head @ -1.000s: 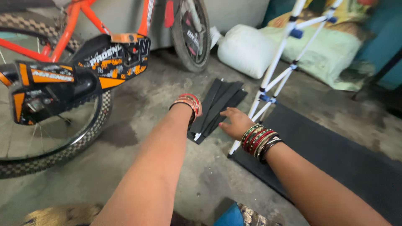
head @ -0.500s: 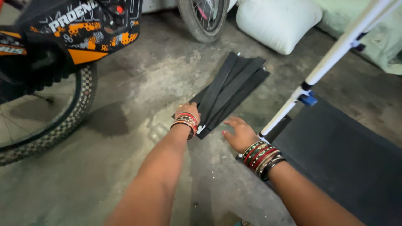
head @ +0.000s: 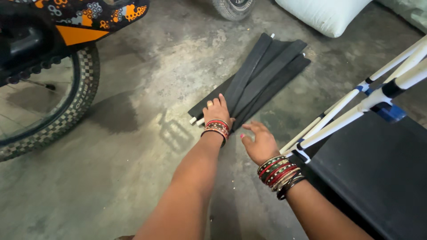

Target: The person assembles a small folding table by attaching black fabric panels to a white tubular frame. They insert rods into the fabric sleeves and secure the panels to the frame, repeating the process for multiple sections.

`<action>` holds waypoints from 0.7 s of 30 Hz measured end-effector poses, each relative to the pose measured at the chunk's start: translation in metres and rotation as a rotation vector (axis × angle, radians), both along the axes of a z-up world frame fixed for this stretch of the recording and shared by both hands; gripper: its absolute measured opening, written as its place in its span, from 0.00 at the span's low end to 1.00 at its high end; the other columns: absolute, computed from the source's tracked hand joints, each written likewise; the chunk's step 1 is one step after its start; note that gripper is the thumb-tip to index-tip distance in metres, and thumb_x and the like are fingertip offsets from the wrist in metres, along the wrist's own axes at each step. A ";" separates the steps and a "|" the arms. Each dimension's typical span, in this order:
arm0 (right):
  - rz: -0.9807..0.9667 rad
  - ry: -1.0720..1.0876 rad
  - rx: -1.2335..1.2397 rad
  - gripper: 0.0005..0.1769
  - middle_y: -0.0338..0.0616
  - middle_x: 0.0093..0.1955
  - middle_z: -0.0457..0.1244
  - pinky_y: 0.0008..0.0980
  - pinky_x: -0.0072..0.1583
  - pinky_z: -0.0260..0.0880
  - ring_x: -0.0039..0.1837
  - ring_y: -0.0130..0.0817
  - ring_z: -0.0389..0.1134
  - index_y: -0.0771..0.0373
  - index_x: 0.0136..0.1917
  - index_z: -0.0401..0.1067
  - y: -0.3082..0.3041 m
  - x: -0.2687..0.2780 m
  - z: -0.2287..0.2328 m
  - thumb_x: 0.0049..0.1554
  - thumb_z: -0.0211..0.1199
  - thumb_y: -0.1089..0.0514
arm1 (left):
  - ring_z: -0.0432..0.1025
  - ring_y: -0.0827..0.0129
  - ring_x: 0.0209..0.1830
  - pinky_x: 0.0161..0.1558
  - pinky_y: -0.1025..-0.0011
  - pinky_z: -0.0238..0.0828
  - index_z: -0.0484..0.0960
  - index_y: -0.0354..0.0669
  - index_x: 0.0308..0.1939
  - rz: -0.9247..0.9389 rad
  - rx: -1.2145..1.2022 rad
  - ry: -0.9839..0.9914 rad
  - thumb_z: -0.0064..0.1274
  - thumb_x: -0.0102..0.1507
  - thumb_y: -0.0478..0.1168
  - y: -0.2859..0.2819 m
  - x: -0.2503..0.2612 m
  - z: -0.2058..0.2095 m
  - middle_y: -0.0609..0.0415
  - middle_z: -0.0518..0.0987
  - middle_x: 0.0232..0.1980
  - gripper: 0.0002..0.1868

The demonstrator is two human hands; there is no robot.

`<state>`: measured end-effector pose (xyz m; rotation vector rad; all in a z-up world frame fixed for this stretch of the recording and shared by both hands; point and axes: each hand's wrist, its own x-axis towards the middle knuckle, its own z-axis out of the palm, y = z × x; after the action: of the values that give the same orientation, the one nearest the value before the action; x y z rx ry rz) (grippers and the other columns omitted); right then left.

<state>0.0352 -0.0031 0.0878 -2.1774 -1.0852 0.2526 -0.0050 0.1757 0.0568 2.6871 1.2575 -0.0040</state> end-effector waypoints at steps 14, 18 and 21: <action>-0.053 0.005 0.072 0.19 0.56 0.69 0.63 0.41 0.72 0.59 0.72 0.51 0.62 0.59 0.58 0.76 -0.006 0.008 -0.003 0.52 0.64 0.57 | 0.67 0.51 0.66 0.60 0.57 0.70 0.70 0.41 0.57 0.039 -0.067 -0.133 0.61 0.55 0.41 0.035 -0.004 -0.021 0.42 0.72 0.63 0.28; -0.047 -0.002 0.089 0.19 0.56 0.68 0.64 0.40 0.71 0.60 0.71 0.51 0.63 0.59 0.57 0.76 -0.008 0.007 0.002 0.52 0.65 0.56 | 0.71 0.50 0.63 0.59 0.57 0.72 0.66 0.42 0.60 0.089 -0.076 -0.179 0.58 0.59 0.42 0.016 -0.004 -0.003 0.42 0.75 0.60 0.28; -0.036 0.000 0.095 0.19 0.56 0.67 0.64 0.41 0.70 0.61 0.71 0.52 0.63 0.59 0.57 0.77 -0.011 0.004 0.009 0.52 0.65 0.56 | 0.73 0.48 0.61 0.57 0.56 0.73 0.61 0.40 0.65 0.097 -0.152 -0.201 0.57 0.62 0.52 0.006 -0.009 0.012 0.39 0.75 0.60 0.34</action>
<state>0.0391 -0.0139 0.0965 -2.1102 -1.0356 0.1809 -0.0137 0.1813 0.0690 2.4274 1.2692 0.1719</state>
